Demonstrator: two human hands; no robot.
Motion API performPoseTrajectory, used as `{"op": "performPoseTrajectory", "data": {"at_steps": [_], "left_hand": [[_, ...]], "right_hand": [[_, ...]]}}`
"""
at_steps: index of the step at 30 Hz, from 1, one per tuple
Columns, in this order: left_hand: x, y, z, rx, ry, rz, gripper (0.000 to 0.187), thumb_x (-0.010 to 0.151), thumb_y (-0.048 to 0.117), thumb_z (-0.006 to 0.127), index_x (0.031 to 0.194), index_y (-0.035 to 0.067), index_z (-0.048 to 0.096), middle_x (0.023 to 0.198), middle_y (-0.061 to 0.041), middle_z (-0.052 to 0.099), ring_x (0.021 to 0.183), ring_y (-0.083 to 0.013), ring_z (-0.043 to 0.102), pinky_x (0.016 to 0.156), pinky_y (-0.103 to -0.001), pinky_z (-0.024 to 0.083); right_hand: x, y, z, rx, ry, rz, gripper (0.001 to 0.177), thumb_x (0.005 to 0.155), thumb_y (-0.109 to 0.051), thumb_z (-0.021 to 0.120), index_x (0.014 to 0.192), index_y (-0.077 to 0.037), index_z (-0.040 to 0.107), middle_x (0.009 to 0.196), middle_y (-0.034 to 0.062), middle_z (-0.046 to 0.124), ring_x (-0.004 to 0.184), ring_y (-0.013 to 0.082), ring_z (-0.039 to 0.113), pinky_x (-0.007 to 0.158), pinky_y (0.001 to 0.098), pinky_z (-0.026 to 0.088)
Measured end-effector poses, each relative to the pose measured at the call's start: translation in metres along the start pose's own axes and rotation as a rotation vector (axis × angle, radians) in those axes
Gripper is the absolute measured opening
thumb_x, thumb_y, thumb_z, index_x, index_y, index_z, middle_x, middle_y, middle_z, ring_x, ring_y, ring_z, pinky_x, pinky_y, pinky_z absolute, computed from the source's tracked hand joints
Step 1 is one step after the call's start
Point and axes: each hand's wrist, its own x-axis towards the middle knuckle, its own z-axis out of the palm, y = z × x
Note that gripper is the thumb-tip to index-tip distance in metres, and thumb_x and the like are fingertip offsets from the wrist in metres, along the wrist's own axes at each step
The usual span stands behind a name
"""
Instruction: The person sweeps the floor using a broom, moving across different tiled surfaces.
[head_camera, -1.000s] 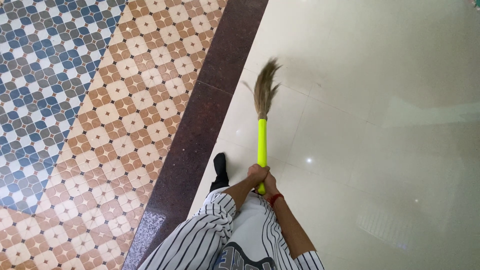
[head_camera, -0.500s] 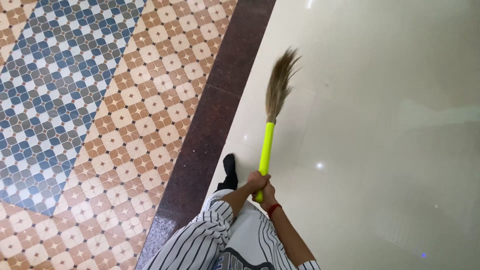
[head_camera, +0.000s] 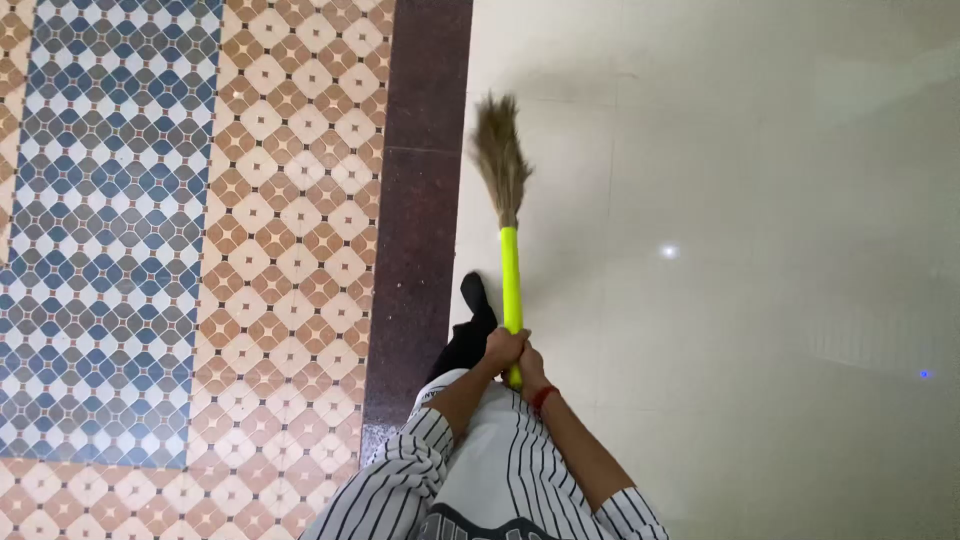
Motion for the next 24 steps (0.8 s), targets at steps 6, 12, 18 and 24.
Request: {"op": "performPoseTrajectory", "data": {"at_steps": [6,12,18,24], "left_hand": [[0.040,0.033,-0.002,0.048,-0.026,-0.056,0.069,0.083,0.054,0.071,0.115,-0.007,0.070,0.110,-0.025,0.073,0.098,-0.0356,0.075,0.083,-0.043,0.061],[0.069,0.083,0.020,0.049,0.027,-0.009,0.070,0.086,0.053,0.071,0.114,-0.010,0.070,0.110,-0.028,0.072,0.100,-0.0364,0.074,0.085,-0.042,0.060],[0.109,0.151,0.014,0.146,-0.077,0.035,0.068,0.091,0.054,0.065,0.118,-0.009,0.066,0.113,-0.028,0.072,0.101,-0.0376,0.073,0.083,-0.042,0.059],[0.151,0.224,0.010,-0.065,-0.125,-0.112,0.065,0.088,0.049,0.068,0.118,-0.009,0.067,0.112,-0.025,0.072,0.097,-0.0365,0.075,0.079,-0.046,0.063]], "right_hand": [[0.045,-0.038,0.000,0.073,-0.072,0.018,0.047,0.104,-0.051,0.036,0.113,-0.010,0.056,0.076,0.0079,0.062,0.055,0.0209,0.056,0.046,0.0363,0.044],[0.060,-0.090,-0.028,-0.002,-0.039,-0.066,0.056,0.104,-0.055,0.033,0.111,-0.005,0.059,0.072,0.0113,0.059,0.051,0.0226,0.055,0.042,0.0379,0.044],[0.084,-0.155,-0.021,0.119,0.006,-0.048,0.054,0.105,-0.051,0.031,0.110,-0.004,0.056,0.072,0.0131,0.060,0.051,0.0253,0.056,0.042,0.0397,0.045],[0.114,-0.244,-0.022,-0.001,0.006,-0.064,0.053,0.107,-0.048,0.031,0.104,-0.002,0.056,0.073,0.0141,0.060,0.052,0.0249,0.057,0.042,0.0396,0.044]]}}
